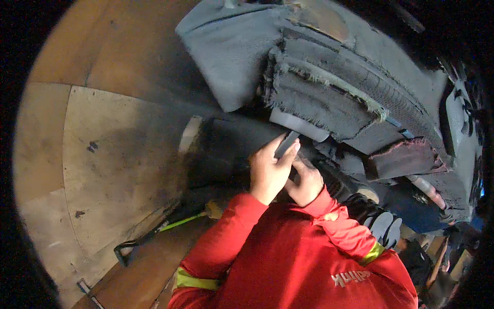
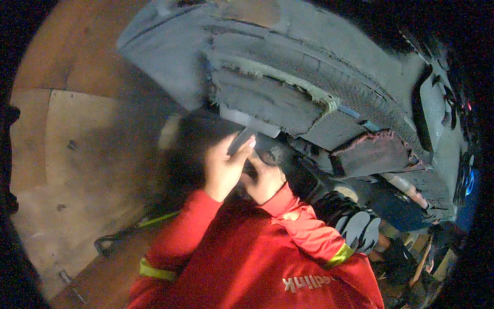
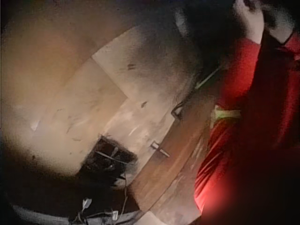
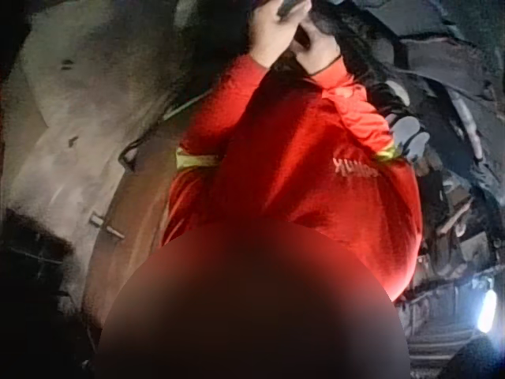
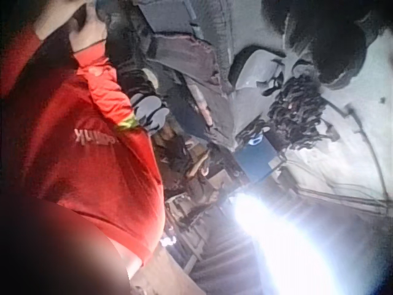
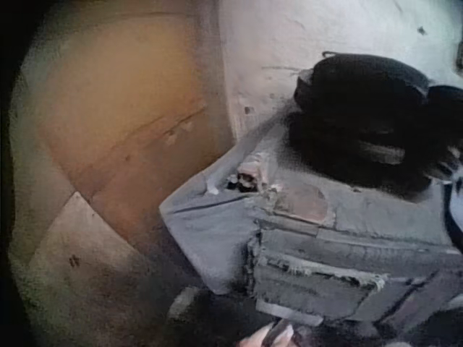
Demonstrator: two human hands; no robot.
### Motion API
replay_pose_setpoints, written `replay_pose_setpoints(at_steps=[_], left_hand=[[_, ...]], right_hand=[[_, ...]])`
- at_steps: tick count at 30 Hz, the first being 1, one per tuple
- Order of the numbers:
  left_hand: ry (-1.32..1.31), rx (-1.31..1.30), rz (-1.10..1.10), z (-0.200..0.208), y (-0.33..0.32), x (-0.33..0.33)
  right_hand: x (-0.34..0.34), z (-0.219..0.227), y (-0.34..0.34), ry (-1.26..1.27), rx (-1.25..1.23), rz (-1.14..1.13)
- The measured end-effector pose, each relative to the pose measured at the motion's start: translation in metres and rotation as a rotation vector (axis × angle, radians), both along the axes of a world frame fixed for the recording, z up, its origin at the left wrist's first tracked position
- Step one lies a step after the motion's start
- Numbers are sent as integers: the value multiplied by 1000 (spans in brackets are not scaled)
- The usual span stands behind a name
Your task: The person repeatedly picks up a flip-flop sole and strap, aligns the strap over the sole, and presses them together to form a complete flip-flop. The finished flip-flops are placed on a nearby surface. The process is repeated multiple times with different pairs.
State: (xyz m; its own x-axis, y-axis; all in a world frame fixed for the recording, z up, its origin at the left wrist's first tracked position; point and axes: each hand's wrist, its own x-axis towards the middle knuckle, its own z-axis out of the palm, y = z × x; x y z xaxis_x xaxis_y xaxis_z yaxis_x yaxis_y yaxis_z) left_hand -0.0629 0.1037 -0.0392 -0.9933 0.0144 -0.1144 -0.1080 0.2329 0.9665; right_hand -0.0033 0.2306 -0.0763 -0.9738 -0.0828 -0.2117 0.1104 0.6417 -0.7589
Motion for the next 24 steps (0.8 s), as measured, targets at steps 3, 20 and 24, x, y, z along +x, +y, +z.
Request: replay_pose_setpoints(at_steps=[3,20,24], left_hand=[[-65,307,-13,-1,-9,25],[362,-136,-113,49,-67,42],[364,-475,-250,78,-59,16]], right_hand=[[2,3,7,383,398,70],[-35,-61,-5,-481,-1746,-385],[-67,-74,-11,-610,-1821,-260]])
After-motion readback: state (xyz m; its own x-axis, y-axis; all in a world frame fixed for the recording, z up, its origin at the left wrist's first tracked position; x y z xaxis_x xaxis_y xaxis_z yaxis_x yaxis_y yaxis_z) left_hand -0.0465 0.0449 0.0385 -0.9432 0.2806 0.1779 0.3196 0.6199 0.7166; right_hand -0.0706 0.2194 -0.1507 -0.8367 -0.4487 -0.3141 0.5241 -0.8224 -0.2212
